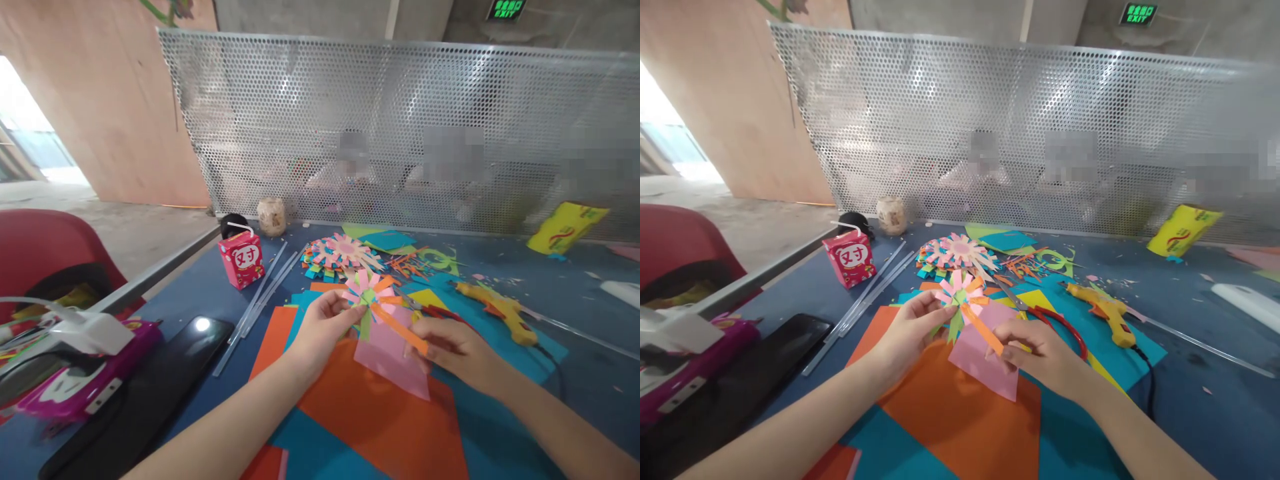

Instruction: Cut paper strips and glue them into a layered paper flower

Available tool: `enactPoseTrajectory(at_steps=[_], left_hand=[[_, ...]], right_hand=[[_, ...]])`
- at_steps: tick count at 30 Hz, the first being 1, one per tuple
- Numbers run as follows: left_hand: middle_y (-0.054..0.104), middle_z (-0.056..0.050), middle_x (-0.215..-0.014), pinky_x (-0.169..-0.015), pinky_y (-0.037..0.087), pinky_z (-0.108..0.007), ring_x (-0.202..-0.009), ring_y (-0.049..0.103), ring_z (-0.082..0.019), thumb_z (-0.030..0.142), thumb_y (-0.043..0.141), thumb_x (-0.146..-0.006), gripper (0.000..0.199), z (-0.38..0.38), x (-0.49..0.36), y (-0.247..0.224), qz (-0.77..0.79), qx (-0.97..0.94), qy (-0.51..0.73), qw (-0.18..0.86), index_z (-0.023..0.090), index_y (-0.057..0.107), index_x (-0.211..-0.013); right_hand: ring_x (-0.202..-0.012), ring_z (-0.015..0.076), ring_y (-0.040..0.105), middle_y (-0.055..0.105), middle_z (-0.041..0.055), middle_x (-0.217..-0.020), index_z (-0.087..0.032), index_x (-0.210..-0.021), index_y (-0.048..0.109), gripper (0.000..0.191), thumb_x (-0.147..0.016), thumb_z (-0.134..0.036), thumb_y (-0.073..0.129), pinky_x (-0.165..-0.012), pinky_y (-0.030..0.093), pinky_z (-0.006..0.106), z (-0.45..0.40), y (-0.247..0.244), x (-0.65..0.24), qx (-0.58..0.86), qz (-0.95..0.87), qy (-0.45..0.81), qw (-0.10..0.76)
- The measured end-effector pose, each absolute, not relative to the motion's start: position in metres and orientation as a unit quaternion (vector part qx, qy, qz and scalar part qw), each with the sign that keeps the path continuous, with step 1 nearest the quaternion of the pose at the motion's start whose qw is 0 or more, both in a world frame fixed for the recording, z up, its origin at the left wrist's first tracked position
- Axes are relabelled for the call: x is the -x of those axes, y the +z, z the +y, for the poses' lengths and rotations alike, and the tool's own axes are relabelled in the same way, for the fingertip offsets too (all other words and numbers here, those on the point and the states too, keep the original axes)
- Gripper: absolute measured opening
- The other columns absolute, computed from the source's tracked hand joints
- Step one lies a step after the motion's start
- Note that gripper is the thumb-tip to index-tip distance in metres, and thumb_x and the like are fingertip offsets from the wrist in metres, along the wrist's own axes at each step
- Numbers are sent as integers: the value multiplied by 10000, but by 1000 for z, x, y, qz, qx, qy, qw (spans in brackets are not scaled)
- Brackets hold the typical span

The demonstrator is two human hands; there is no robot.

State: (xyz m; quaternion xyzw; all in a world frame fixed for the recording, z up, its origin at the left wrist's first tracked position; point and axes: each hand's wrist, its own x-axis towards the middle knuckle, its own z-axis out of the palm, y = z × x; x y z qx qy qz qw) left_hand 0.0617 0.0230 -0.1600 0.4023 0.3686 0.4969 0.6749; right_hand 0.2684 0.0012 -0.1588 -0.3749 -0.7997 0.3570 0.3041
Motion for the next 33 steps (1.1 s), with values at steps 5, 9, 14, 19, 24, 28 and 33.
enactPoseTrajectory(at_steps=[5, 9, 14, 19, 24, 28, 33], left_hand=[[519, 53, -560, -488, 379, -168, -496, 468, -48, 268, 733, -635, 222, 22, -62, -157, 366, -463, 520, 617, 144, 558, -692], [527, 48, -562, -486, 362, -179, -495, 459, -53, 274, 722, -649, 207, 18, -64, -156, 355, -500, 506, 607, 145, 566, -694], [533, 40, -607, -526, 368, -181, -555, 478, -60, 301, 704, -672, 212, 15, -66, -158, 363, -525, 488, 595, 146, 566, -715], [553, 41, -604, -514, 380, -171, -537, 485, -52, 280, 732, -641, 223, 17, -66, -157, 369, -489, 499, 614, 146, 572, -719], [583, 28, -648, -541, 441, -190, -563, 554, -74, 246, 739, -606, 225, 21, -63, -158, 380, -321, 457, 737, 169, 560, -718], [606, -14, -647, -518, 431, -193, -590, 601, -112, 213, 688, -616, 174, 19, -61, -158, 365, -322, 333, 807, 138, 591, -739], [625, -29, -622, -545, 451, -228, -575, 601, -130, 186, 681, -589, 171, 12, -62, -156, 359, -350, 224, 836, 126, 587, -718]], right_hand=[[-449, 92, 523, 566, -11, -527, -183, -730, 632, 379, -840, -511, 477, -442, 368, 197, -1, -161, -271, 354, -795, 395, 295], [-492, 90, 519, 560, -16, -533, -191, -662, 604, 388, -853, -499, 465, -485, 370, 200, -1, -162, -268, 363, -787, 395, 305], [-521, 96, 505, 568, -13, -579, -190, -589, 554, 398, -811, -518, 517, -514, 379, 215, 1, -162, -265, 385, -777, 385, 316], [-550, 125, 527, 591, -3, -582, -195, -632, 607, 288, -769, -449, 595, -518, 397, 235, -1, -160, -266, 402, -780, 371, 304], [-655, 144, 548, 603, 17, -761, -219, -819, 595, 143, -765, -350, 611, -566, 446, 250, 6, -168, -264, 459, -754, 320, 343], [-876, 176, 548, 504, 76, -1135, -279, -1199, 406, 514, -751, -374, 639, -690, 500, 296, 13, -176, -267, 460, -736, 262, 422], [-1006, 193, 539, 553, 42, -1071, -300, -1011, 599, 258, -765, -362, 646, -861, 449, 312, 12, -171, -270, 379, -812, 146, 419]])
